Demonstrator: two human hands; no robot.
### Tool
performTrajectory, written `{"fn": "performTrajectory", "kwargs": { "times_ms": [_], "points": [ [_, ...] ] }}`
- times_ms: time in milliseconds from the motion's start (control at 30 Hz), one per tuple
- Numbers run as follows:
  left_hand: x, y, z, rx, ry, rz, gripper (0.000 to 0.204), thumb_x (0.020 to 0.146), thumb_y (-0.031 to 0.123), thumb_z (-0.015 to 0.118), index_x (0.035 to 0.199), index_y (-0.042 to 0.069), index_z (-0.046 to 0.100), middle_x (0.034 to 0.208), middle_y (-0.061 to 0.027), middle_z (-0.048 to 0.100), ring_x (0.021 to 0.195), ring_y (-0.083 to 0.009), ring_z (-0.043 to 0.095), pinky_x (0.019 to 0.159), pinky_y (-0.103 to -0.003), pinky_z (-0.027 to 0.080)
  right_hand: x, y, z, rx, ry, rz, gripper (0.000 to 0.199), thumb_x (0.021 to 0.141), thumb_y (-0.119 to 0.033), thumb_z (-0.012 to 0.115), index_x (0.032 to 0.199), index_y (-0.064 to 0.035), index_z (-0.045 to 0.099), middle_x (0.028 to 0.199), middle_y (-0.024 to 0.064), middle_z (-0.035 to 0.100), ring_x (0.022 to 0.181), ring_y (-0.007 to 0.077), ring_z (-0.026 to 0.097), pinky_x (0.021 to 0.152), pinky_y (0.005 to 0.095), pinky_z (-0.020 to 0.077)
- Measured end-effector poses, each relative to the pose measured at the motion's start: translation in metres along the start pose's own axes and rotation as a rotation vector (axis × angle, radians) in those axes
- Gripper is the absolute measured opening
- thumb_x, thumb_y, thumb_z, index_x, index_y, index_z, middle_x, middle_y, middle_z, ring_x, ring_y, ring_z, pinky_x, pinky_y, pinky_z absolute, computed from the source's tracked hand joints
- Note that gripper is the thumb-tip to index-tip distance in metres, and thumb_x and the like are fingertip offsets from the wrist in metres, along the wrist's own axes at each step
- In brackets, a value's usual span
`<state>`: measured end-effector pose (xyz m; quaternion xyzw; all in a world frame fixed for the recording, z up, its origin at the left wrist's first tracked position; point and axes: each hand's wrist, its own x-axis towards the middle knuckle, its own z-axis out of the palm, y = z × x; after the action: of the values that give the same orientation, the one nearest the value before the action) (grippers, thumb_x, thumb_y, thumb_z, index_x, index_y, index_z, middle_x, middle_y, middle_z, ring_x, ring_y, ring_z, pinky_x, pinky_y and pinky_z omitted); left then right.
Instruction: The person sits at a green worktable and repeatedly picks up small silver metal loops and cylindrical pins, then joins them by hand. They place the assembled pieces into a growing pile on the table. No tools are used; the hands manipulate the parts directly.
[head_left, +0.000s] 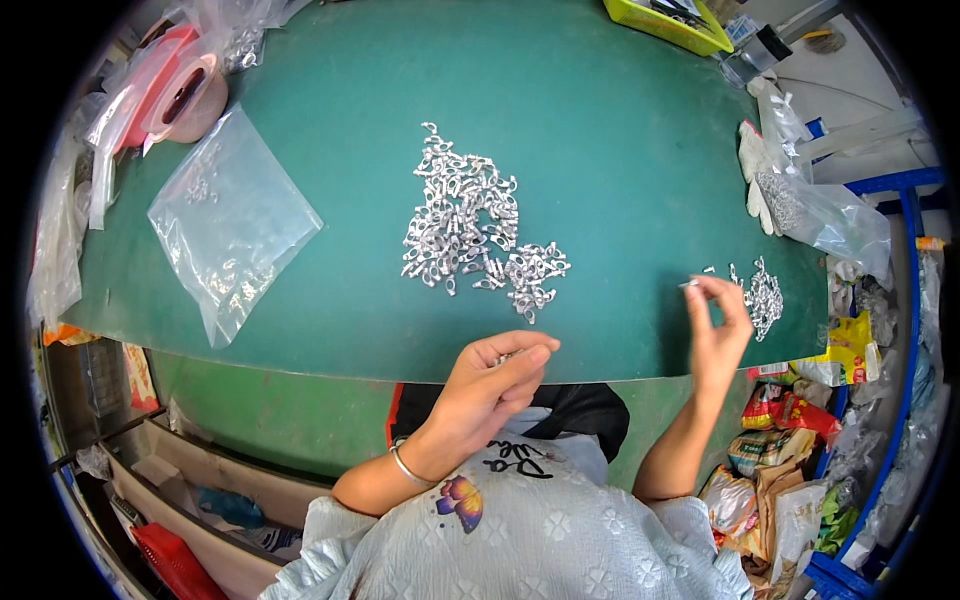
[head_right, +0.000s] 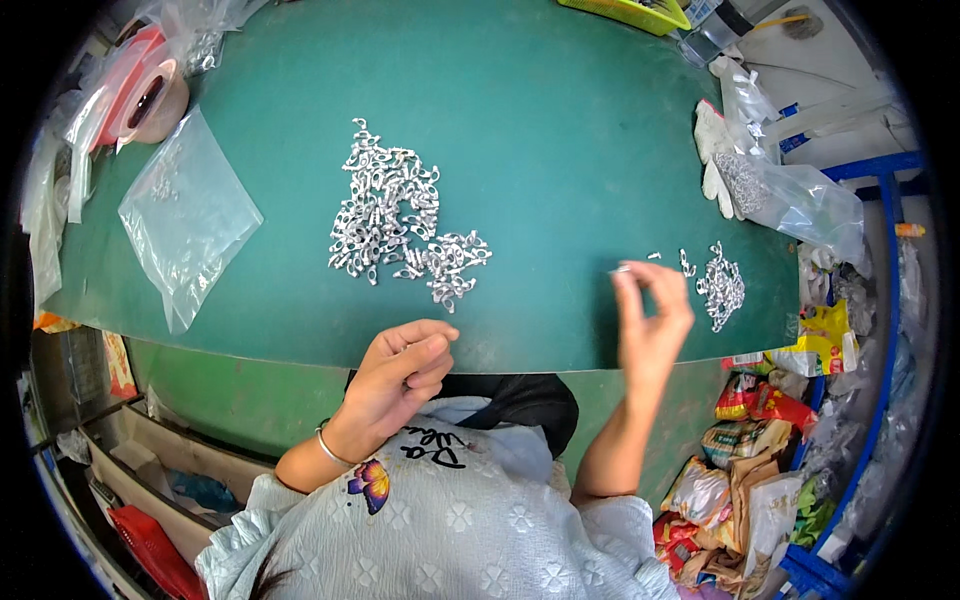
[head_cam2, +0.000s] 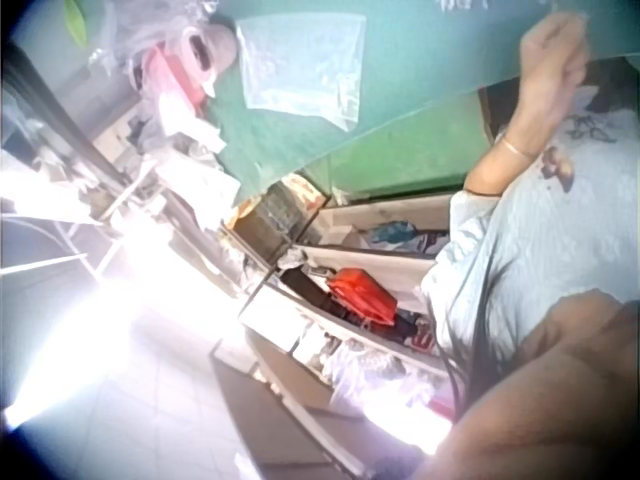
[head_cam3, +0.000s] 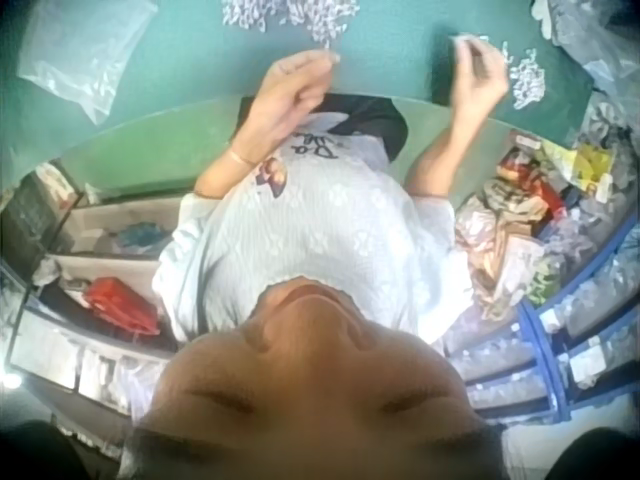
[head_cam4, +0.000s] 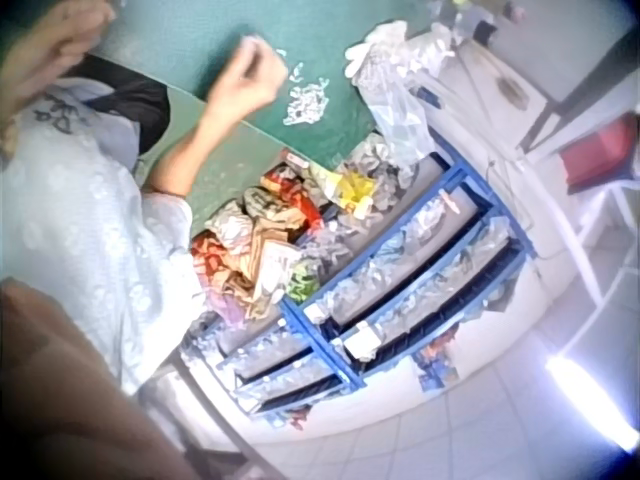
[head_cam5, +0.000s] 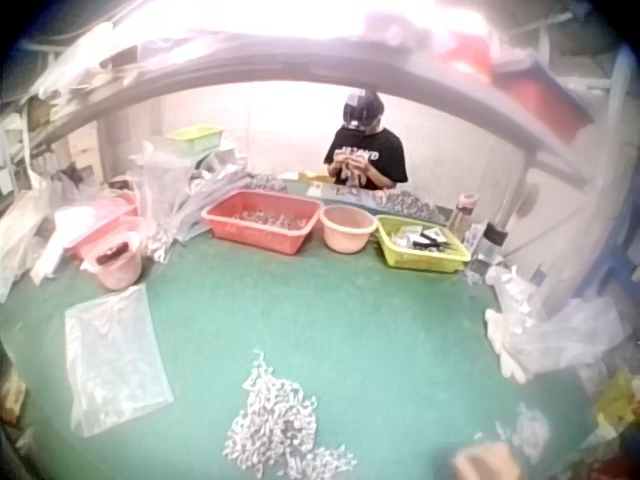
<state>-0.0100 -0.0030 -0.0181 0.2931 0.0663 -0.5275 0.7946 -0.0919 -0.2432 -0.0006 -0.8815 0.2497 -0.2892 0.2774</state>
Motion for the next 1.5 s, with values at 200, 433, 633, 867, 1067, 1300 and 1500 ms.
{"fn": "performTrajectory", "kwargs": {
  "times_ms": [200,433,633,867,1067,1300,1500],
  "points": [
    [0.004,-0.002,-0.003,-0.017,0.049,0.001,0.019,0.087,0.01,0.057,0.102,-0.002,0.059,0.058,0.0065,0.038,0.049,-0.002,0.027,0.043,-0.019,0.022,0.018,0.032,-0.005,-0.448,0.176,-0.094,0.014,0.076,-0.002,0.062,0.09,0.0005,0.062,0.089,0.013,0.059,0.085,0.0262,0.054,0.077,0.0365,0.0423],
    [0.005,-0.003,0.0,0.079,0.076,-0.031,0.016,0.087,0.01,0.055,0.099,0.0,0.059,0.058,0.006,0.036,0.049,-0.0026,0.028,0.042,-0.018,0.022,0.012,-0.041,0.093,0.033,-0.348,-0.397,0.022,0.071,-0.008,0.066,0.093,-0.0031,0.062,0.091,0.01,0.057,0.085,0.0267,0.051,0.075,0.0345,0.0379],
    [0.007,-0.002,-0.007,0.043,0.1,0.021,0.016,0.087,0.009,0.057,0.099,0.0,0.059,0.058,0.0057,0.037,0.05,-0.0026,0.029,0.043,-0.018,0.022,0.008,-0.034,0.077,0.109,-0.26,-0.212,0.011,0.07,-0.003,0.067,0.078,-0.0022,0.06,0.077,0.0069,0.06,0.072,0.0216,0.053,0.067,0.0312,0.0385],
    [0.006,0.0,0.005,0.346,0.165,0.307,0.019,0.079,0.001,0.063,0.098,0.001,0.062,0.061,0.0072,0.041,0.053,0.0,0.034,0.046,-0.016,0.025,-0.03,-0.065,0.046,0.769,-0.467,0.042,0.013,0.071,0.005,0.066,0.082,0.002,0.062,0.08,0.0082,0.063,0.074,0.0155,0.055,0.066,0.0261,0.0428],
    [0.001,0.0,0.01,0.561,0.142,0.491,0.017,0.077,-0.002,0.065,0.094,0.001,0.064,0.063,0.0057,0.044,0.056,-0.0009,0.036,0.048,-0.017,0.028,-0.041,-0.074,0.041,0.875,-0.447,0.022,0.019,0.069,0.007,0.067,0.087,0.0038,0.062,0.084,0.0118,0.062,0.076,0.019,0.055,0.067,0.0272,0.0434],
    [-0.005,0.003,0.008,0.177,0.002,0.131,0.013,0.084,0.007,0.06,0.094,0.0,0.06,0.065,0.0049,0.045,0.054,-0.0016,0.034,0.046,-0.018,0.024,-0.047,-0.083,0.038,1.049,-0.459,0.086,0.024,0.068,0.013,0.064,0.091,0.0049,0.061,0.089,0.0117,0.059,0.082,0.0187,0.053,0.072,0.028,0.0421],
    [-0.002,-0.001,0.001,0.032,-0.149,0.066,0.015,0.085,0.008,0.059,0.097,-0.001,0.058,0.065,0.0049,0.044,0.054,-0.0013,0.031,0.045,-0.018,0.021,-0.049,-0.089,0.034,1.085,-0.507,0.125,0.024,0.069,0.015,0.062,0.091,0.0049,0.061,0.088,0.0104,0.056,0.083,0.0184,0.052,0.074,0.0282,0.0412]
  ]
}}
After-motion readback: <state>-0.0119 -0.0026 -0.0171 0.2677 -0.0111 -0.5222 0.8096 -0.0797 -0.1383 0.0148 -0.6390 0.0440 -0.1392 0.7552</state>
